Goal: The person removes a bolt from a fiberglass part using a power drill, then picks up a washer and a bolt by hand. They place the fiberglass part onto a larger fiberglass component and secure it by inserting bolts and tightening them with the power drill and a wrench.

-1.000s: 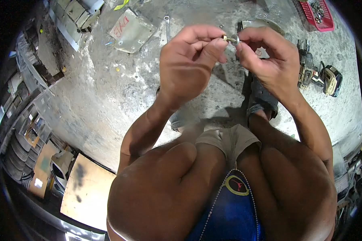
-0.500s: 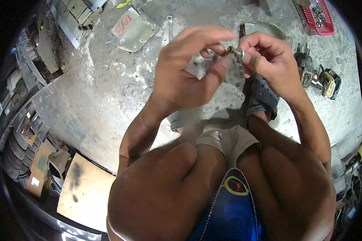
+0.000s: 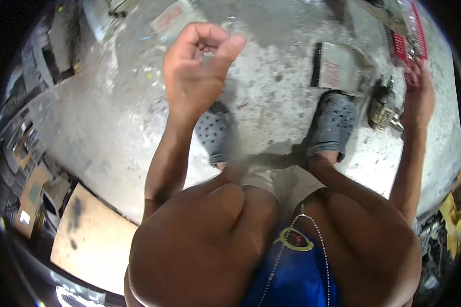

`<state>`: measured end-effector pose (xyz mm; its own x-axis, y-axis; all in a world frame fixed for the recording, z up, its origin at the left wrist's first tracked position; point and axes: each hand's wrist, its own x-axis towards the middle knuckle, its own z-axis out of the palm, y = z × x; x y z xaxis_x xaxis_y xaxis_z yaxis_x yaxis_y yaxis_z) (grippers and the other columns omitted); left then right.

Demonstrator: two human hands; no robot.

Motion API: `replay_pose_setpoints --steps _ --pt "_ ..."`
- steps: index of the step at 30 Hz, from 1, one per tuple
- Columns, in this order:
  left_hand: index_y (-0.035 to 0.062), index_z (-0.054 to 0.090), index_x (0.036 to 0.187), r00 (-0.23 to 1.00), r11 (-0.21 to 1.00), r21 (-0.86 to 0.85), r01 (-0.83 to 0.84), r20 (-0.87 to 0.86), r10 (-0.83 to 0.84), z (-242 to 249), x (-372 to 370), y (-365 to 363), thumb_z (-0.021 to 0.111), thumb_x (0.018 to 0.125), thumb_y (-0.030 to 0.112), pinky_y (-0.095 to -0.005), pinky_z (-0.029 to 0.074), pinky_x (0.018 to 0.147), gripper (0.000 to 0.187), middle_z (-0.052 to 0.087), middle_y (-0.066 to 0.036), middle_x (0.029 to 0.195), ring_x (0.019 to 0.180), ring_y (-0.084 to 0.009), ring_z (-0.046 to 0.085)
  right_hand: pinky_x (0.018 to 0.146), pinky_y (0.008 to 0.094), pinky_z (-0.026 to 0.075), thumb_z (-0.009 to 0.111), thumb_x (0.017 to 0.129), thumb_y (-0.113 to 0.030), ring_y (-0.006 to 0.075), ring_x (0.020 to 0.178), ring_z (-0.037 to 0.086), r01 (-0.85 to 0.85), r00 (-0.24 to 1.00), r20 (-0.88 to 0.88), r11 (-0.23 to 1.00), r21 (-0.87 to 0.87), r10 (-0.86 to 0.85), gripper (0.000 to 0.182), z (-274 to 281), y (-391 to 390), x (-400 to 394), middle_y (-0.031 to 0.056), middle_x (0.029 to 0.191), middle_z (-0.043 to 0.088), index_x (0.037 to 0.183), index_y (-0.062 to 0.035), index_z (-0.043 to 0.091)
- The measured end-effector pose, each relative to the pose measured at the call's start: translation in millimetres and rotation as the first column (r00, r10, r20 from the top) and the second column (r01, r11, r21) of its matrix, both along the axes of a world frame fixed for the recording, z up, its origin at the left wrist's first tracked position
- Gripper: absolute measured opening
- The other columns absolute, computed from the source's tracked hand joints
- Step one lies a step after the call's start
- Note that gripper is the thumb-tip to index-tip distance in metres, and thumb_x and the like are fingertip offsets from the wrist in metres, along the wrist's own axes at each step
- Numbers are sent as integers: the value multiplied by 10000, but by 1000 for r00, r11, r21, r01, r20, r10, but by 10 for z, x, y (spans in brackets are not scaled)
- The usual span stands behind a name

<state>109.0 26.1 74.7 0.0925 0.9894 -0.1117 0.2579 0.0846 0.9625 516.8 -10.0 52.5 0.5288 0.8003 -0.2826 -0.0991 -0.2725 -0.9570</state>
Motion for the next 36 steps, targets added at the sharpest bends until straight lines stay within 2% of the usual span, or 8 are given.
replay_pose_setpoints --steps 2,4,7,9,17,27,29,36 --pt "20 698 942 998 988 -141 -64 14 67 23 -152 25 745 895 188 -215 468 671 181 659 10 773 713 -58 568 808 285 492 618 979 -312 126 911 639 138 988 74 989 -45 -135 325 -69 -13 58 75 1059 683 1134 -29 656" --pt "13 701 913 997 983 -166 -75 -42 69 35 -252 -2 733 906 210 -208 457 645 199 653 14 746 690 -59 563 820 269 488 648 961 -333 123 871 650 -126 860 454 960 -250 232 338 -92 -45 -4 71 1012 705 1099 -28 695" --pt "18 702 887 993 979 -202 -21 -121 -4 -147 -414 -122 724 908 251 -211 452 615 235 648 -10 713 665 -60 564 746 278 499 704 921 -259 140 791 636 -459 727 480 868 -190 490 272 -149 -82 -659 62 965 720 1051 -20 708" --pt "8 686 945 910 958 -182 223 -313 -272 -332 -483 -208 746 888 193 -213 467 658 202 668 -5 789 720 -54 578 735 316 519 710 892 -191 222 782 663 -664 424 625 694 -278 656 200 -80 28 -1051 91 930 709 1032 -48 709" --pt "84 669 1052 678 937 -83 341 -668 -306 -914 -525 -515 771 817 216 -355 526 698 289 637 -112 932 756 -280 643 727 433 516 641 903 -145 372 845 648 -747 -25 757 491 -448 653 163 -627 364 -1536 128 987 666 1041 -73 689" --pt "9 664 1076 955 936 -329 122 -219 -202 -875 -738 -522 710 866 84 -239 515 726 227 717 -88 885 812 -109 665 712 417 521 617 887 -87 364 823 643 -778 -54 681 396 -487 730 155 -614 434 -1810 131 949 647 1038 -67 642" --pt "-11 663 1082 975 898 -427 108 -129 -178 -830 -745 -511 708 872 75 -220 511 731 232 725 -85 905 834 -79 655 739 469 519 615 874 -123 379 831 642 -908 173 582 358 -219 794 136 -602 394 -2088 144 910 641 994 -62 634" --pt "-34 663 1089 1000 926 -377 22 12 -19 -712 -718 -558 749 852 41 -238 547 784 264 705 -90 982 874 -107 659 756 428 568 621 814 -89 377 853 672 -869 -48 648 289 -402 760 167 -764 215 -2821 182 953 642 941 19 629"
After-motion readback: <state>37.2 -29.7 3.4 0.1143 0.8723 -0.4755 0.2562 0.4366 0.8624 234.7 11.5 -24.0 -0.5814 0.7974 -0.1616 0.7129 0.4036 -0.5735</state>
